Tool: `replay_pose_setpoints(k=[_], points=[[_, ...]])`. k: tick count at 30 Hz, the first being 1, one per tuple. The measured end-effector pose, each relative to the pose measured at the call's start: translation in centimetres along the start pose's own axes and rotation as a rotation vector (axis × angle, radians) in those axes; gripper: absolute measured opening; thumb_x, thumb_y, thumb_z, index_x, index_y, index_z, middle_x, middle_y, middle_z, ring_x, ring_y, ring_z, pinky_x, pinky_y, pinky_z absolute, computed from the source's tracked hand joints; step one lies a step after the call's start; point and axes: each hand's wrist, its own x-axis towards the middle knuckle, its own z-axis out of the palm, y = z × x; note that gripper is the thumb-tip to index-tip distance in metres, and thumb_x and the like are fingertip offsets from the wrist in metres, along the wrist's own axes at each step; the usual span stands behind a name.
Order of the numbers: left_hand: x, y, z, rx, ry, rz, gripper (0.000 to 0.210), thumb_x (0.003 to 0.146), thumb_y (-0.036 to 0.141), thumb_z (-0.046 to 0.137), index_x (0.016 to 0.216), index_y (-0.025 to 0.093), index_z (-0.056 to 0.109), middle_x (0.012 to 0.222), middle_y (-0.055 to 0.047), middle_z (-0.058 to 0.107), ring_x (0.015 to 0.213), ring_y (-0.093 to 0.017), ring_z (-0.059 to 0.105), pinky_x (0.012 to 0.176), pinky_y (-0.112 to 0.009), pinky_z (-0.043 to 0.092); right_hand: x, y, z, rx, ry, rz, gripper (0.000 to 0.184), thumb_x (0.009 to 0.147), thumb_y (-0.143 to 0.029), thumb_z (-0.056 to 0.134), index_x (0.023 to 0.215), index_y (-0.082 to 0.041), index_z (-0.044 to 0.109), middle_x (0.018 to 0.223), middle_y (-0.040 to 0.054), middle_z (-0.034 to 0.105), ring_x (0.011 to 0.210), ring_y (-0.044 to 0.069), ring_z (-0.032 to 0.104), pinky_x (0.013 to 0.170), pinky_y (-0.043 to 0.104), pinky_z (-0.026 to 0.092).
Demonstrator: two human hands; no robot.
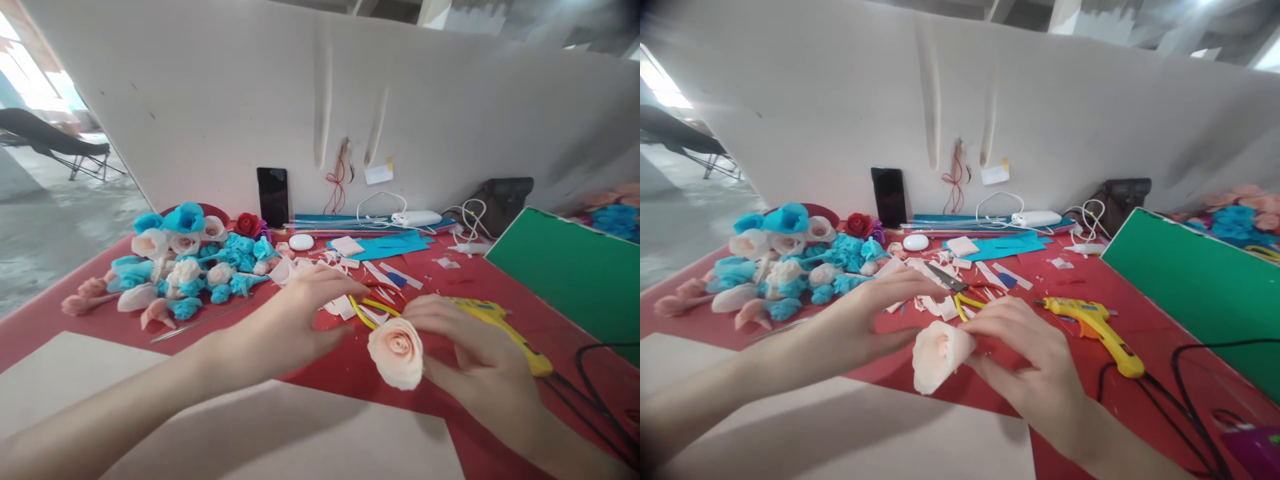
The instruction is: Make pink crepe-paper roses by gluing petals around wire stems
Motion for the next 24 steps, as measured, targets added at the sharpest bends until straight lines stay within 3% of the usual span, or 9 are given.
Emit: replay_pose_setpoints(k=[5,10,13,17,24], points=[[-0.9,-2.5,-2.5,0.160,-0.075,-0.104,0.021,0.085,0.019,0.047,0.098,0.019,0.063,0.102,-0.002,0.065,0.098,-0.017,0.057,0.090,-0.027,0.042,-0.1,0.0,0.2,-0.123,0.021,-0.021,0.002,0.088,-0.020,0.057,0.090,-0.021,0.058,0.087,-0.0002,0.062,0.081,0.012,0.059,0.075,0.021,0.050],[-4.9,-6.8,-4.9,0.236,-0.281,-0.319,0.020,0.082,0.023,0.050,0.092,0.022,0.067,0.095,-0.002,0.067,0.087,-0.018,0.061,0.073,-0.024,0.047,0.0,-0.1,0.5,-0.200,-0.009,-0.028,0.016,0.091,-0.038,0.051,0.086,-0.024,0.058,0.081,-0.0009,0.064,0.070,0.012,0.061,0.062,0.018,0.055],[-7.3,-8.4,-5.8,0.261,-0.355,-0.416,0.022,0.077,0.025,0.055,0.096,0.024,0.067,0.100,-0.004,0.066,0.087,-0.019,0.062,0.071,-0.024,0.047,0.1,-0.2,0.7,-0.212,-0.031,-0.019,0.023,0.091,-0.043,0.051,0.082,-0.024,0.060,0.079,-0.0008,0.065,0.066,0.013,0.063,0.058,0.018,0.056],[-8.5,-8.3,-6.3,0.240,-0.405,-0.452,0.026,0.072,0.023,0.060,0.097,0.027,0.065,0.107,-0.001,0.062,0.098,-0.020,0.058,0.071,-0.021,0.044,-0.2,-0.1,1.1,-0.185,-0.058,0.018,0.024,0.089,-0.045,0.052,0.081,-0.025,0.061,0.078,-0.0019,0.065,0.066,0.013,0.063,0.056,0.018,0.056],[-8.5,-7.9,-6.2,0.223,-0.401,-0.470,0.010,0.073,0.023,0.061,0.083,0.021,0.061,0.091,0.000,0.059,0.077,-0.014,0.056,0.067,-0.019,0.042,-0.6,0.3,1.1,-0.192,-0.114,-0.012,0.022,0.089,-0.043,0.053,0.083,-0.024,0.062,0.080,-0.0029,0.065,0.070,0.012,0.063,0.063,0.018,0.055]])
